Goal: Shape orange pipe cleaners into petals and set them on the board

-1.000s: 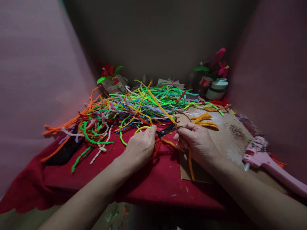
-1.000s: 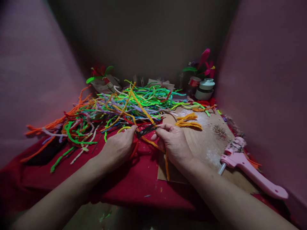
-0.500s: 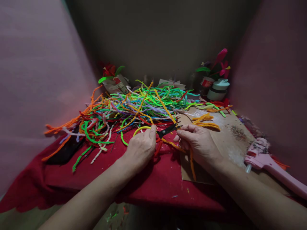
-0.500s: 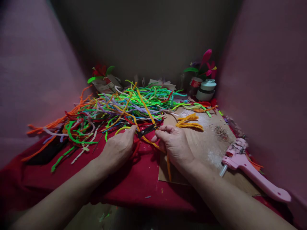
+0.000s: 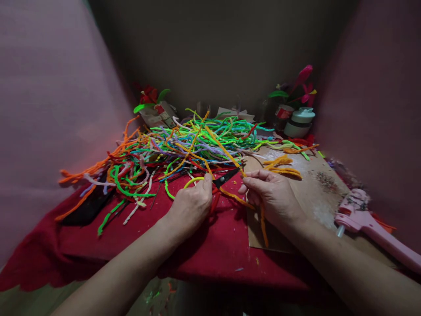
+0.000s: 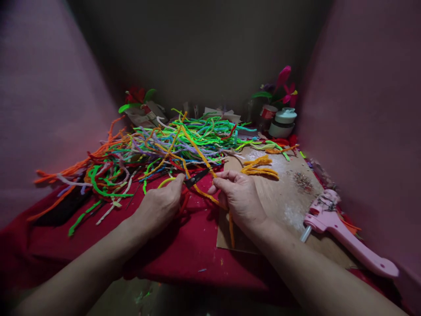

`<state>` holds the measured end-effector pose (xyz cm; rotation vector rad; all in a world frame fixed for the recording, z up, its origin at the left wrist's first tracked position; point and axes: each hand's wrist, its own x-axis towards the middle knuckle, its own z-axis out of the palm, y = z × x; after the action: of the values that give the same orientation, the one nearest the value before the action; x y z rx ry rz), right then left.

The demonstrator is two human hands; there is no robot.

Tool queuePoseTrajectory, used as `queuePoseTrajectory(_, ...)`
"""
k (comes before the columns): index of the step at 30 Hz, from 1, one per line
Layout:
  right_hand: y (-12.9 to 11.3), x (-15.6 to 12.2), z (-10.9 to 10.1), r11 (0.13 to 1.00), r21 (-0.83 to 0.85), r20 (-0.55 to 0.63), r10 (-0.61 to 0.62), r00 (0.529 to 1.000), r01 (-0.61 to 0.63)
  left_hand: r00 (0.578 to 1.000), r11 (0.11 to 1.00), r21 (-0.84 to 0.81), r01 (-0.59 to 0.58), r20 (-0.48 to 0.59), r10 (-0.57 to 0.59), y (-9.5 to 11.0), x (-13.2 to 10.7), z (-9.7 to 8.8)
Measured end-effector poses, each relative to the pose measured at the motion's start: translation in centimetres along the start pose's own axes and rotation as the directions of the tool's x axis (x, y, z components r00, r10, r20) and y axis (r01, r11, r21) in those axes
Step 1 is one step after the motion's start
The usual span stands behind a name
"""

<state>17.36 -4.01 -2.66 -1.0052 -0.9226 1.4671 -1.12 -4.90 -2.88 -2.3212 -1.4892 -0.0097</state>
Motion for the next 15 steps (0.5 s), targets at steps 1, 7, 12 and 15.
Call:
queuePoseTrajectory(1,0.0,0.0,0.0,1.0,0.008,0.0,0.009,1.0,-0.009,1.0,0.999,-0.033,0.016,-0.011,-0.017,-0.2,0.1,0.1)
queuePoseTrajectory(7,-0.3,0.0,0.0,0.993,0.095,0.04,0.073,0.997,-0.077,0.993,0.98,-0.162,0.119,0.007,-0.12,-2.5,-0.4,-0.1)
queuePoseTrajectory(12,-0.5,0.2,-0.1,0.993,0.115,0.057,0.024,0.998,-0.031,0.98,0.943,-0.331,-0.023,0.179,0.087,-5.0,-1.8,-0.3)
queuePoseTrajectory(15,-0.6,0.1,0.1,0.996,0.087,0.042,0.026,0.999,-0.029,0.962,0.912,-0.406,-0.055,0.224,0.157,-5.6,-2.1,-2.0)
